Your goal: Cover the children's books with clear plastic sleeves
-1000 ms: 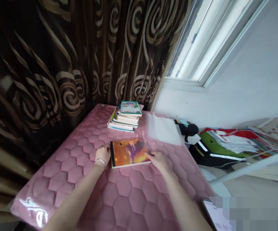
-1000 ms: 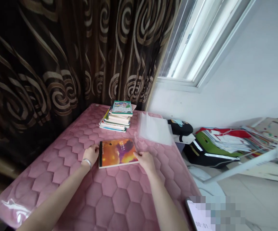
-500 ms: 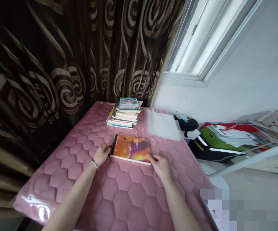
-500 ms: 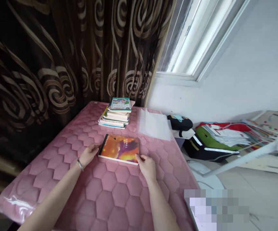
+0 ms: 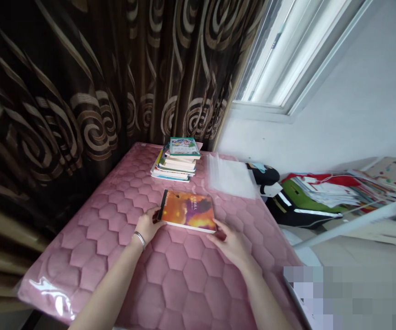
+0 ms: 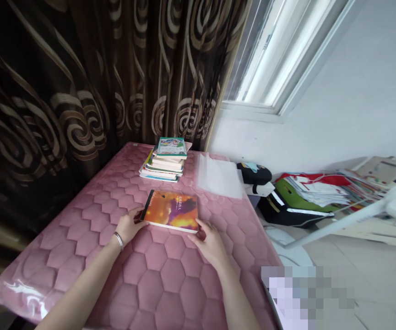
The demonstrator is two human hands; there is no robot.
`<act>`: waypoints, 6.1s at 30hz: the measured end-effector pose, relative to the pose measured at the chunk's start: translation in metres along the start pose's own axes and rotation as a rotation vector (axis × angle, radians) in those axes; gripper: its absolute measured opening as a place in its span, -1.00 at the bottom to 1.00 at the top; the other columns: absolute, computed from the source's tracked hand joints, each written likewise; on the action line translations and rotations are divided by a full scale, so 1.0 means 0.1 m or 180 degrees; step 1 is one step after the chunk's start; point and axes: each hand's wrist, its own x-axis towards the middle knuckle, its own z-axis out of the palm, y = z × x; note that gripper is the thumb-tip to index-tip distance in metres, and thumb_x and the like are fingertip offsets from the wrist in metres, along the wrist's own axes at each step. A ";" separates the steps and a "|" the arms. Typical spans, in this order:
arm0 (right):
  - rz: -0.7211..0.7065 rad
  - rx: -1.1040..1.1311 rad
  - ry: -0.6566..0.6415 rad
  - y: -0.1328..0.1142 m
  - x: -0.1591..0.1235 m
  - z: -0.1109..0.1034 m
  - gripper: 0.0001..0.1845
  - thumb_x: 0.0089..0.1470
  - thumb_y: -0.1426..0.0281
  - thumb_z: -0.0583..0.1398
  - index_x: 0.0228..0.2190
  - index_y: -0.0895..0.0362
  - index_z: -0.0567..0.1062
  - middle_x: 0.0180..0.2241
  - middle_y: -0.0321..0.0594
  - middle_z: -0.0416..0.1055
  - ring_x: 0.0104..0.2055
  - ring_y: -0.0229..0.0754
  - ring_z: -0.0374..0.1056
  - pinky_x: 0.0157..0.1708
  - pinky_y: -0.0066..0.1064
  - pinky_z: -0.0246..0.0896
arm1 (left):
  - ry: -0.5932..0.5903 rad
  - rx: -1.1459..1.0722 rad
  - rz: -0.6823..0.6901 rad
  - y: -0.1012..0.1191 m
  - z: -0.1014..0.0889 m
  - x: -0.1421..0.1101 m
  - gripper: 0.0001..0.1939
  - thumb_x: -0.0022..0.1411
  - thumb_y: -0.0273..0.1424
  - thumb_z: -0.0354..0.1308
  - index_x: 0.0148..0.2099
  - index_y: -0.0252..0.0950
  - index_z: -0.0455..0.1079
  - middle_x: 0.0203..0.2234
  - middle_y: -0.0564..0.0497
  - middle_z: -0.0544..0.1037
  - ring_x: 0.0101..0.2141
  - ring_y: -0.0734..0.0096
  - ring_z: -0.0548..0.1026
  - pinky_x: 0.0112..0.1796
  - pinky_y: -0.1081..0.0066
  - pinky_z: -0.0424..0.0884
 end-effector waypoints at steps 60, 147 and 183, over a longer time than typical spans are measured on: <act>-0.0964 -0.0796 0.0565 0.01 -0.04 0.17 -0.68 0.20 0.22 0.08 -0.19 0.07 0.57 -0.28 -0.13 0.56 -0.25 -0.06 0.38 -0.21 -0.25 0.29 | 0.0076 0.1045 0.0743 -0.03 -0.01 0.01 -0.74 0.04 -0.54 0.28 -0.21 -0.15 0.55 -0.32 0.06 0.55 -0.28 0.38 0.52 -0.17 0.38 0.48; -0.0493 -0.1282 0.0503 -0.26 0.00 0.27 -0.85 0.10 0.23 0.19 -0.30 -0.02 0.53 0.04 -0.16 0.38 0.02 0.09 0.25 -0.11 -0.04 0.15 | 0.0220 0.1376 0.0344 0.19 0.08 -0.07 -0.79 0.04 -0.39 0.32 -0.20 -0.12 0.53 -0.04 -0.03 0.44 -0.06 0.16 0.41 -0.05 0.09 0.32; -0.0071 -0.1266 -0.0705 -0.18 1.35 0.20 -0.76 0.15 0.29 0.12 -0.22 0.01 0.57 -0.19 -0.22 0.56 -0.12 -0.14 0.44 -0.11 -0.38 0.20 | 0.0228 -0.1172 -0.0301 0.58 0.81 -0.63 -0.65 0.16 -0.54 -0.01 0.01 -0.24 0.18 -0.02 -0.14 0.45 0.02 0.29 0.41 0.07 0.25 0.27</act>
